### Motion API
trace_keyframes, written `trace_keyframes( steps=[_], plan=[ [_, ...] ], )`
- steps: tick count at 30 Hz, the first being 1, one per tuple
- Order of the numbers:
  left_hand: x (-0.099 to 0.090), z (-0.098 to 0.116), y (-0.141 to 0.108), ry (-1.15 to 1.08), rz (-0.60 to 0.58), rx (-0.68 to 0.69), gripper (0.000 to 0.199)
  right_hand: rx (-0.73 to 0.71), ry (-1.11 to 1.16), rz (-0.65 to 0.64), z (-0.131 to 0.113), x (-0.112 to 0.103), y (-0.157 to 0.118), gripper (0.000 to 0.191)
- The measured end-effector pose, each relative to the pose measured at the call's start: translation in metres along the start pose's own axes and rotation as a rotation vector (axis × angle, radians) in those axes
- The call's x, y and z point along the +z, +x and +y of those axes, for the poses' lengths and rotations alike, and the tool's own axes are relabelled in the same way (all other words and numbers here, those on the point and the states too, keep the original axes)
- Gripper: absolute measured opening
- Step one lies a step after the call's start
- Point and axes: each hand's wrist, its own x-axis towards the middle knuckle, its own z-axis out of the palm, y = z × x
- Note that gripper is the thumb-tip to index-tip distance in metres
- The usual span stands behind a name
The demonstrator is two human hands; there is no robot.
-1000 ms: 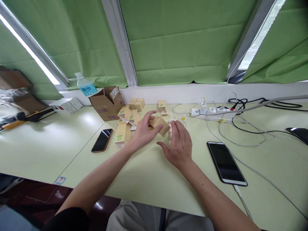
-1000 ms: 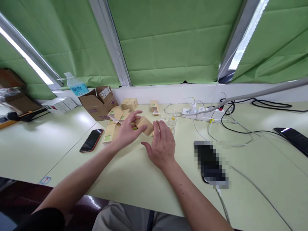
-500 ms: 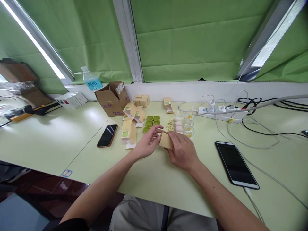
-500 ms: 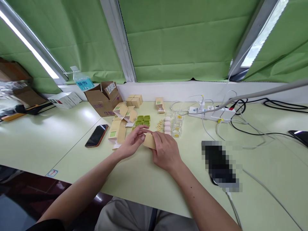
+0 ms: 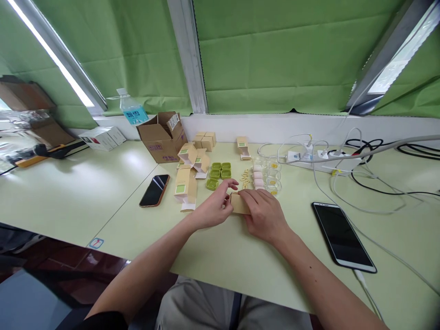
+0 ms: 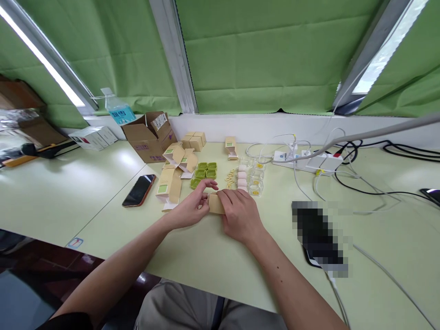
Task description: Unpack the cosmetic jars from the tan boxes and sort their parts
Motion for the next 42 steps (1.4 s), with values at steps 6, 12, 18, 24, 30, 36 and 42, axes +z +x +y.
trace_keyframes(
  steps=[6, 12, 18, 24, 30, 36, 42],
  plan=[
    [-0.002, -0.004, 0.005, 0.135, 0.288, 0.051, 0.055, 0.110, 0.081, 0.072, 0.006, 0.005, -0.004, 0.050],
    [-0.002, 0.003, 0.001, 0.305, 0.333, 0.199, 0.032, 0.196, 0.187, 0.193, 0.008, 0.008, -0.005, 0.050],
    [0.002, 0.002, 0.000, 0.280, 0.379, 0.185, 0.025, 0.168, 0.152, 0.251, 0.007, 0.006, -0.005, 0.053],
    [0.011, -0.006, 0.003, 0.212, 0.434, 0.199, 0.032, 0.133, 0.108, 0.293, 0.008, 0.006, -0.004, 0.055],
    [0.012, -0.004, 0.006, 0.018, 0.363, 0.149, 0.025, 0.043, 0.083, 0.307, 0.007, 0.005, -0.003, 0.061],
    [0.022, -0.015, 0.012, -0.283, 0.279, 0.023, 0.013, -0.041, -0.003, 0.251, 0.002, 0.002, 0.000, 0.067],
    [0.022, -0.019, 0.015, -0.632, 0.410, -0.065, 0.042, 0.069, -0.025, 0.247, 0.003, -0.001, 0.002, 0.062]
  ],
)
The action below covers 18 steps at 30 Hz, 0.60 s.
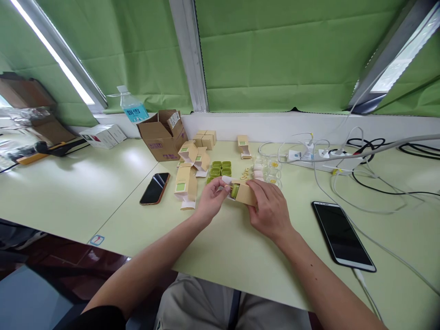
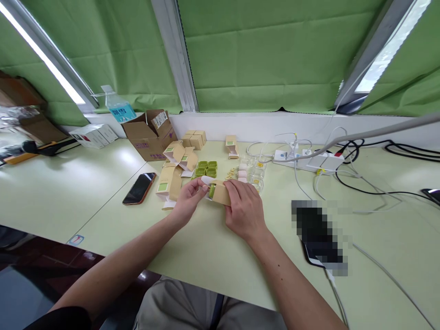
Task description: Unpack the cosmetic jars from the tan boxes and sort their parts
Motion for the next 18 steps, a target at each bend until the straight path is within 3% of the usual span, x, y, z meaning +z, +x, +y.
trace_keyframes(
  steps=[5, 10, 14, 18],
  plan=[
    [-0.003, 0.004, 0.003, -0.252, 0.103, -0.087, 0.056, 0.117, -0.003, 0.019, 0.006, -0.001, -0.002, 0.060],
    [-0.006, 0.006, 0.006, -0.308, 0.166, -0.112, 0.055, 0.202, -0.031, 0.047, 0.011, -0.006, 0.001, 0.060],
    [-0.013, 0.009, 0.012, -0.114, 0.131, -0.113, 0.053, 0.312, 0.059, 0.152, 0.013, -0.011, 0.004, 0.061],
    [-0.015, 0.015, 0.009, 0.332, -0.129, -0.036, 0.037, 0.485, 0.252, 0.222, 0.012, -0.009, 0.005, 0.054]
  ],
)
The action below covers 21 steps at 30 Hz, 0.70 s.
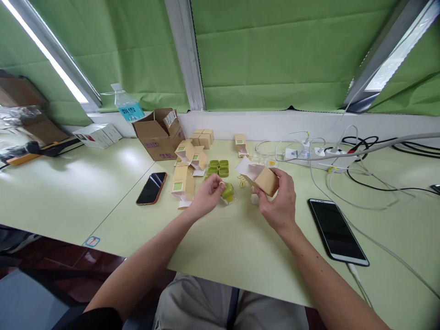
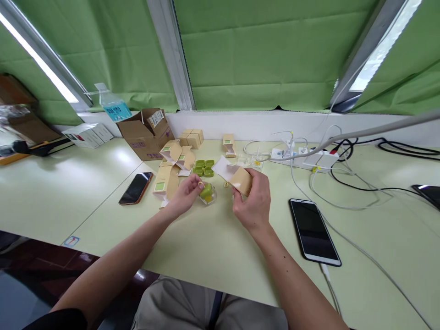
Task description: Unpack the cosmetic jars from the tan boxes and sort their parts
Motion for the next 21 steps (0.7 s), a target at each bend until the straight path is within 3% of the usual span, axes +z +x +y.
trace_keyframes(
  steps=[5, 10, 13, 17, 21],
  plan=[
    [0.000, 0.018, -0.015, 0.460, -0.321, 0.094, 0.013, 0.304, 0.398, -0.075, -0.002, 0.008, 0.000, 0.060],
    [0.000, 0.024, -0.017, 0.582, -0.378, 0.228, 0.006, 0.511, 0.895, -0.174, -0.011, 0.007, 0.004, 0.061],
    [0.002, 0.019, -0.018, 0.424, -0.265, 0.288, 0.028, 0.617, 1.090, -0.269, -0.017, 0.003, 0.004, 0.050],
    [0.011, 0.012, -0.022, 0.025, -0.075, 0.265, 0.063, 0.642, 1.174, -0.369, -0.022, 0.004, 0.002, 0.038],
    [0.023, 0.016, -0.026, -0.249, -0.112, 0.217, 0.072, 0.646, 1.228, -0.452, -0.028, 0.007, -0.001, 0.046]
  ],
)
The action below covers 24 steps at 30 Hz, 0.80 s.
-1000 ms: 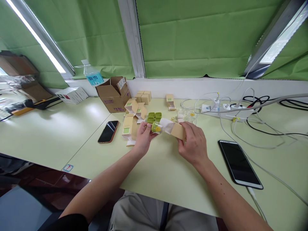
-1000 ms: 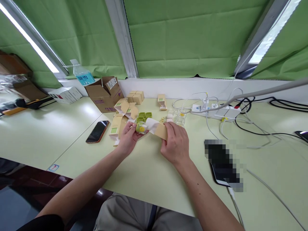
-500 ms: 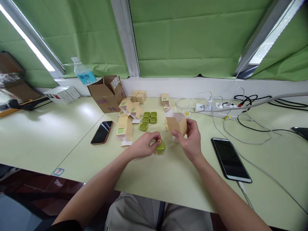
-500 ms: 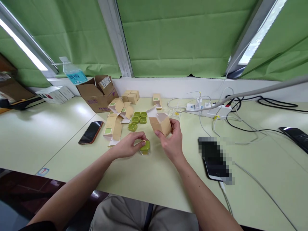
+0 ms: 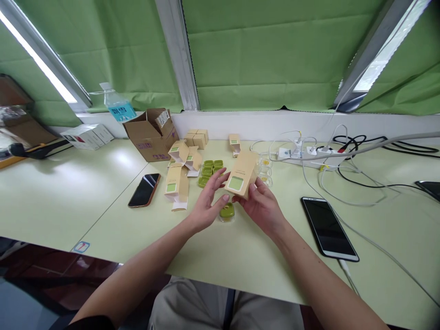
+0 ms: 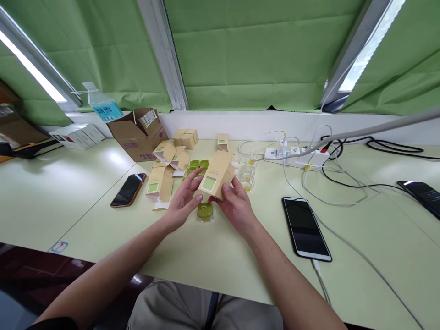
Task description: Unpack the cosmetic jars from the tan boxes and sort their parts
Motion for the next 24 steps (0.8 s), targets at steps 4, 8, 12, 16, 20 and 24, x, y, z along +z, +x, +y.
trace_keyframes(
  steps=[4, 8, 12, 16, 20, 24],
  plan=[
    [0.007, 0.004, -0.001, -0.122, 0.006, -0.037, 0.070, 0.026, 0.019, -0.040, 0.001, 0.004, -0.002, 0.056],
    [0.006, 0.000, -0.002, -0.068, 0.044, 0.001, 0.059, 0.022, 0.023, -0.095, 0.000, 0.004, -0.003, 0.058],
    [0.005, -0.007, -0.005, 0.006, 0.034, 0.035, 0.058, -0.002, -0.010, -0.100, 0.002, 0.001, -0.004, 0.051],
    [0.007, -0.007, -0.006, 0.022, 0.011, 0.064, 0.058, 0.003, -0.030, -0.070, 0.005, 0.002, -0.004, 0.051],
    [0.009, -0.002, -0.005, -0.006, -0.002, 0.071, 0.058, 0.004, -0.030, -0.069, 0.004, 0.003, -0.004, 0.052],
    [0.009, 0.000, -0.004, -0.041, -0.019, 0.069, 0.058, 0.004, -0.066, -0.075, 0.002, 0.003, -0.006, 0.056]
  ],
)
